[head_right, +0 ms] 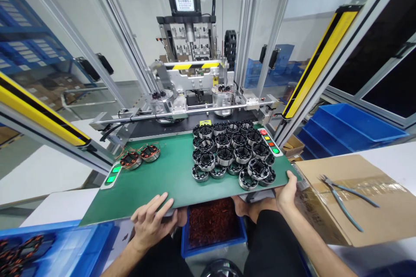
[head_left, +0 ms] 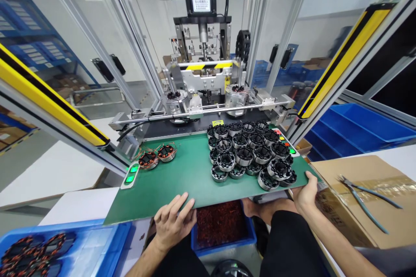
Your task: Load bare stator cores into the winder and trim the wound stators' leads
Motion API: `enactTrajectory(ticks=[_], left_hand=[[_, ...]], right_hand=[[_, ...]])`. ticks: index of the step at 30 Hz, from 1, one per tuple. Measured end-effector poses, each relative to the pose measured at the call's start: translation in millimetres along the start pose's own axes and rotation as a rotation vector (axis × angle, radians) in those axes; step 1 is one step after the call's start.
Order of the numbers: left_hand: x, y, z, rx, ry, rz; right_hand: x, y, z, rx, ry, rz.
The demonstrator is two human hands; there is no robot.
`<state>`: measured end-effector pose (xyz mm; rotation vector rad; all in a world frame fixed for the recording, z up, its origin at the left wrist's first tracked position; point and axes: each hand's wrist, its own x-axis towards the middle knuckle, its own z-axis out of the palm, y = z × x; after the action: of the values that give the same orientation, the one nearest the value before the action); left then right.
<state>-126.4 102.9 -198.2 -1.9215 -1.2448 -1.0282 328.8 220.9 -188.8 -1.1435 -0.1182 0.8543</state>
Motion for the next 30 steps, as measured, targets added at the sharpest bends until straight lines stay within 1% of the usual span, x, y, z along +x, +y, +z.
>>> enactTrajectory(ticks=[5, 12, 21, 30], left_hand=[[-2.9, 0.0, 0.4, 0.002, -0.001, -0.009], [0.7, 1.8, -0.6, -0.002, 0.005, -0.008], [2.5, 0.9, -1.9, 0.005, -0.003, 0.012], [-2.7, -0.5, -0.8, 0.003, -0.012, 0.005]], right_hand=[[1.2, -0.2, -1.7, -0.011, -0.02, -0.004], [7.7, 2.9, -7.4, -0.009, -0.047, 0.004], [1.2, 0.7, -1.7, 0.004, -0.035, -0.027], [6.4, 3.9, -5.5, 0.015, -0.058, -0.034]])
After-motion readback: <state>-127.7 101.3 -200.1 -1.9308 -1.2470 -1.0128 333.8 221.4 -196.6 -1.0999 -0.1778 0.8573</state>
